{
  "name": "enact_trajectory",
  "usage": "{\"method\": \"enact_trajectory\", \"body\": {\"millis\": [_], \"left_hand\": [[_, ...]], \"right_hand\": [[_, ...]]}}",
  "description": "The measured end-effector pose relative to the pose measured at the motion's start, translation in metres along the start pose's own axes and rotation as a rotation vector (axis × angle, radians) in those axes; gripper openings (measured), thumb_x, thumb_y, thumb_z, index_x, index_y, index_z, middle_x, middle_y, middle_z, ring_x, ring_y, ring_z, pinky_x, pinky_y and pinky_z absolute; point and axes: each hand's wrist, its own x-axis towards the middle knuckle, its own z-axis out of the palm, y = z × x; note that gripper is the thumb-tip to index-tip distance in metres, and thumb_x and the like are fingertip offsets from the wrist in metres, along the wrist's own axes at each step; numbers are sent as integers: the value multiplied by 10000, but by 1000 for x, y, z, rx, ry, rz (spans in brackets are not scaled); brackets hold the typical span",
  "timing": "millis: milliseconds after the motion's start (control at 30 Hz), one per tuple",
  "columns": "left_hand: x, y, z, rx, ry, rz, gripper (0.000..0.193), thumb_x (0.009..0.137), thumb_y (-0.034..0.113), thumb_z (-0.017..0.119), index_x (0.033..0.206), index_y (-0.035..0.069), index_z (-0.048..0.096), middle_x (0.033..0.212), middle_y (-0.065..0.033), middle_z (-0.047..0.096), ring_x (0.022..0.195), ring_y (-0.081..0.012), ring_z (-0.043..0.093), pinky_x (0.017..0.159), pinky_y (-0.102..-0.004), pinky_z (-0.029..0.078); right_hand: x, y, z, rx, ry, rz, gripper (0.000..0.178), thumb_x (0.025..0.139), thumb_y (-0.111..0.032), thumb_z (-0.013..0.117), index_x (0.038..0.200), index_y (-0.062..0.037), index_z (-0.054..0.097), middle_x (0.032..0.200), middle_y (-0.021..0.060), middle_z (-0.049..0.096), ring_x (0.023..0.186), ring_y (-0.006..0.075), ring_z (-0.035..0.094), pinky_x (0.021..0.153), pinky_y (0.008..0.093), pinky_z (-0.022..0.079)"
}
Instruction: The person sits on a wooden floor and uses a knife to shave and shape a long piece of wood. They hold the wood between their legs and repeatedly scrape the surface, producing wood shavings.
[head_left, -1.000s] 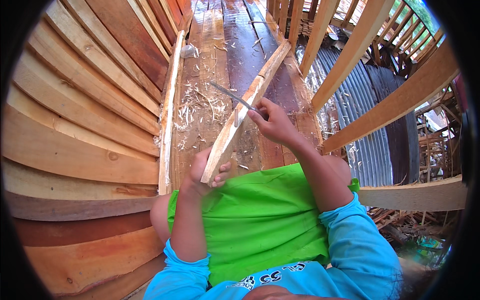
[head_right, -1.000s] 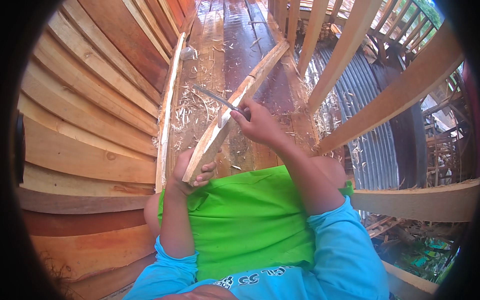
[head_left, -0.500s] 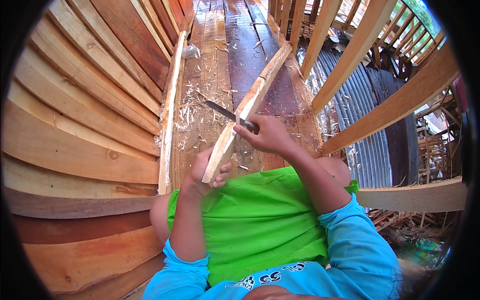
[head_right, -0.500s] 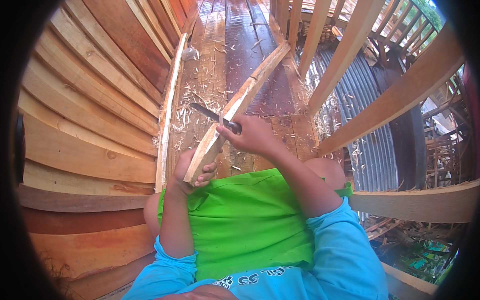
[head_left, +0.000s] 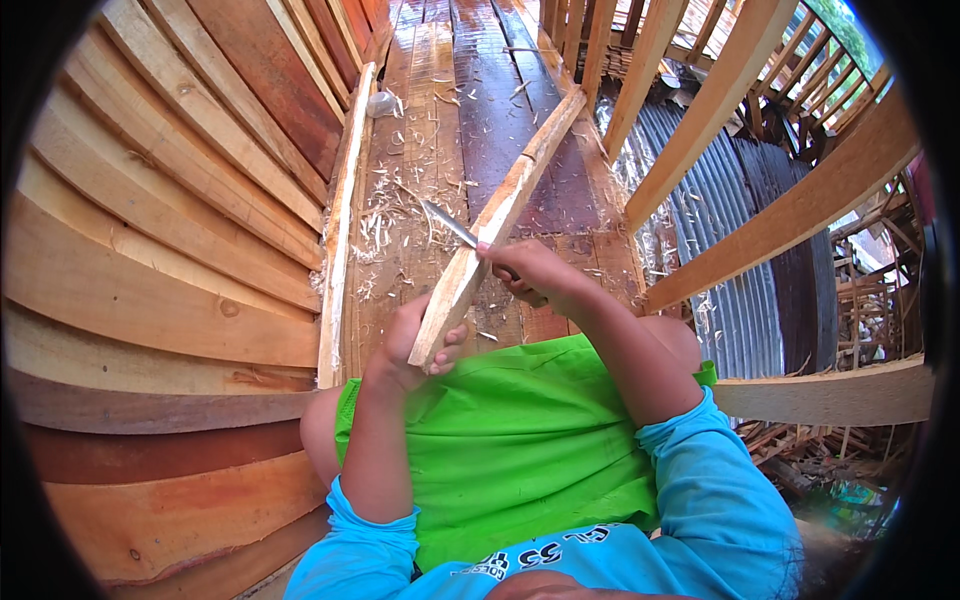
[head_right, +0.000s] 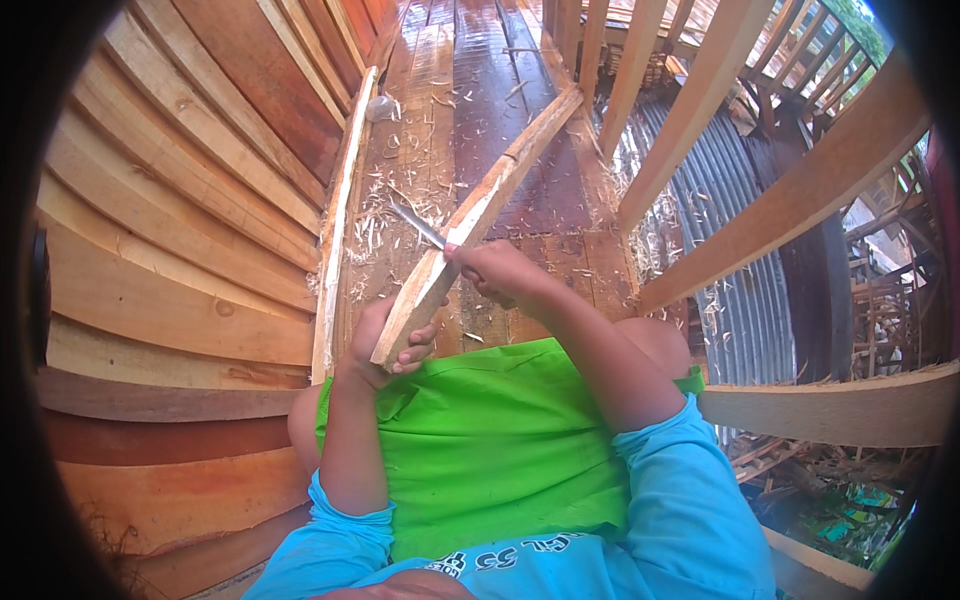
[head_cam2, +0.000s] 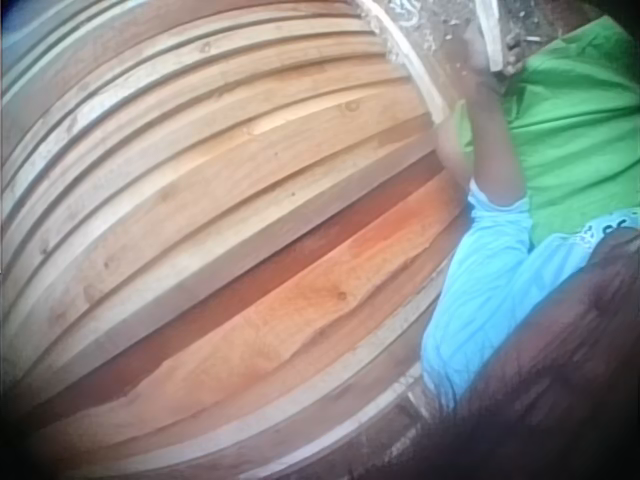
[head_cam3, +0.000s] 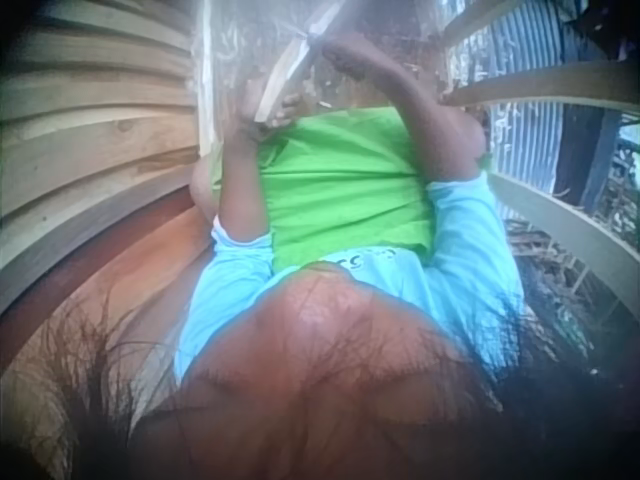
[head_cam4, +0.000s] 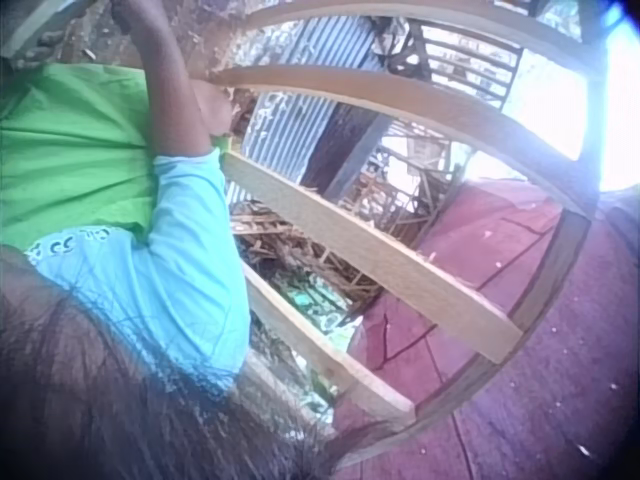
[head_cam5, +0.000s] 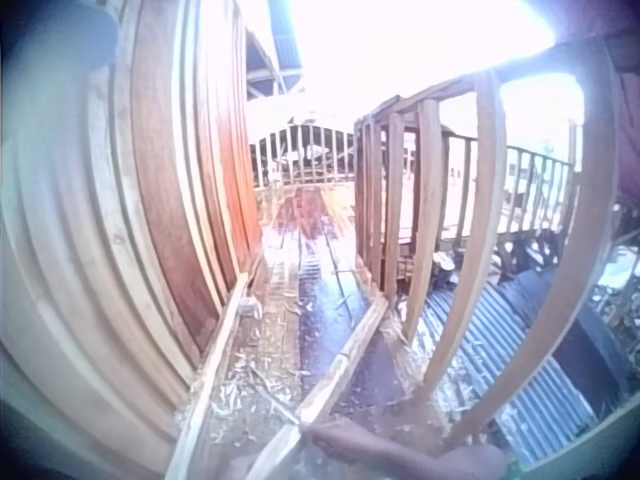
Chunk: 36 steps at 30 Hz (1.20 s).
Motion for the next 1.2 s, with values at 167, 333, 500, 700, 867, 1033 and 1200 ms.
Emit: {"method": "enact_trajectory", "body": {"millis": [167, 333, 500, 700, 867, 1033, 1200], "left_hand": [[0, 1, 5, 49, 12, 14, 347, 1005, 369, 318, 1135, 104, 502, 670, -53, 492, 389, -119, 418, 314, -236, 328], [1, 0, -1, 41, 16, 28, 380, 1007, 378, 313, 1161, 86, 502, 664, -45, 489, 390, -112, 416, 316, -234, 329], [-3, 2, 8, 62, 58, 32, 444, 1003, 349, 298, 1213, 16, 503, 638, -36, 456, 382, -107, 410, 297, -233, 323], [-1, 0, 10, 45, 84, 29, 452, 999, 329, 294, 1222, -3, 504, 630, -34, 440, 375, -105, 409, 285, -227, 317], [0, 0, 14, 56, 59, 27, 448, 997, 324, 295, 1223, -1, 504, 628, -34, 441, 376, -108, 412, 287, -227, 318], [-1, -1, 1, 47, 27, 23, 366, 1004, 388, 316, 1124, 99, 506, 643, -41, 483, 385, -130, 408, 318, -253, 335], [1, 0, 2, 21, 13, -2, 346, 1004, 379, 324, 1127, 108, 500, 645, -47, 486, 381, -124, 409, 313, -245, 337]], "right_hand": [[5, 6, -11, 250, -167, 77, 487, 921, -554, 550, 642, -174, 427, 489, -89, 277, 378, 46, 184, 359, 255, 103], [-4, -11, -28, 478, -53, 46, 482, 917, -556, 551, 679, -170, 388, 494, -77, 266, 361, 59, 186, 345, 261, 120], [-3, -12, -62, 659, 204, -172, 462, 934, -580, 519, 748, -174, 401, 520, -64, 273, 376, 79, 216, 370, 271, 181], [10, -7, -70, 1113, 678, -573, 445, 994, -546, 448, 750, -178, 388, 551, -35, 305, 414, 96, 279, 415, 268, 259], [21, -10, -49, 23, 754, -679, 377, 971, -395, 588, 1104, -44, 628, 647, -14, 553, 595, 108, 541, 546, 296, 452], [12, -12, -32, -354, 512, -568, 330, 953, -309, 628, 1047, 4, 669, 751, 46, 639, 682, 138, 571, 619, 305, 462], [17, 6, -35, -320, 363, -669, 325, 929, -289, 656, 1037, 18, 653, 717, 65, 638, 646, 150, 567, 626, 345, 459]]}}
